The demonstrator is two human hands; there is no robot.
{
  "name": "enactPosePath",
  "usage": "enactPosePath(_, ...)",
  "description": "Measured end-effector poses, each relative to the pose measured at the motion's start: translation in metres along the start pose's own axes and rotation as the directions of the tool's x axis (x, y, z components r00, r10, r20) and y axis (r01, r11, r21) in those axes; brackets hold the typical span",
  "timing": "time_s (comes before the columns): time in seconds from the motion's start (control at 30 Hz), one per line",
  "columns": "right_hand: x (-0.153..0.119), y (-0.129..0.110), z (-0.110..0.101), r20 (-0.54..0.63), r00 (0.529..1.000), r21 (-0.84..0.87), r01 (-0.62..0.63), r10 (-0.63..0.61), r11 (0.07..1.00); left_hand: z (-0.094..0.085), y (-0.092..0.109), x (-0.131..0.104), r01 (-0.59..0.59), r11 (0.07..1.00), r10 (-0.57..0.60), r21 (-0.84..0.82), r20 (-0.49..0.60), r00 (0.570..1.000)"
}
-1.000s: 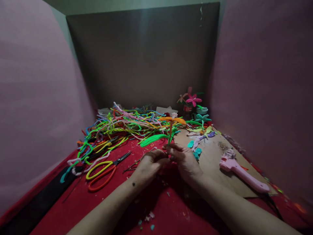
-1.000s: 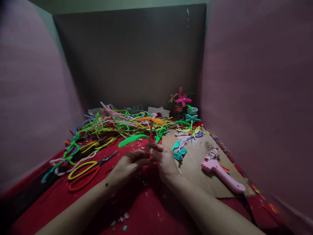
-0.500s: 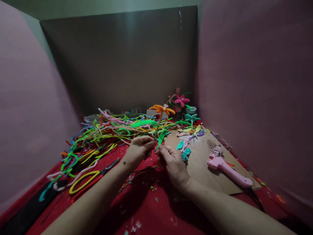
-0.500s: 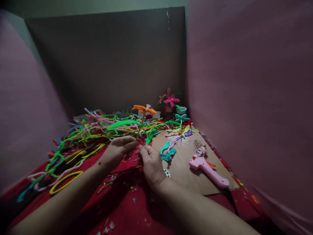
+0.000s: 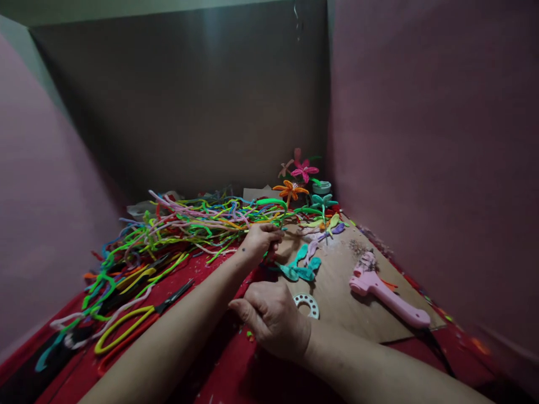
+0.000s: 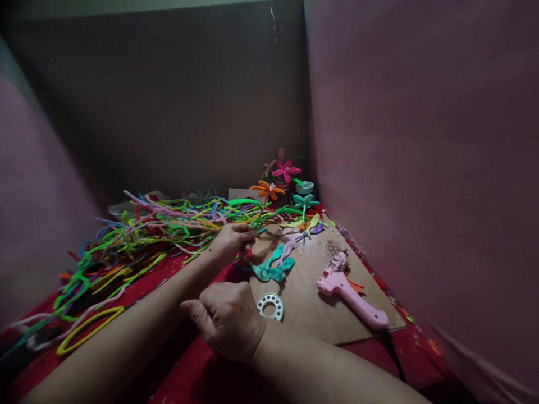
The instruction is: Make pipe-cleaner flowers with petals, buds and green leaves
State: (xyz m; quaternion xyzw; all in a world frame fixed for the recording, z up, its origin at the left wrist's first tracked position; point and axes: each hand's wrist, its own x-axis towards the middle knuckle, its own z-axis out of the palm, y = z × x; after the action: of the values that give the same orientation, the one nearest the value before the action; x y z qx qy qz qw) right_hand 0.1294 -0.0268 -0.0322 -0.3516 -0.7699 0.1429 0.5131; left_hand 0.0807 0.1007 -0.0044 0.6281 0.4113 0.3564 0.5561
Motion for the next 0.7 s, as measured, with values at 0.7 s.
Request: enactPosePath(0.7, 0.000, 0.004, 0.004, -0.065, 0.975, -0.186, 0.196, -0.211, 0.963, 0.030, -0.023, 0.042, 0.014, 0.956, 0.023, 0.292, -0.123, 0.992)
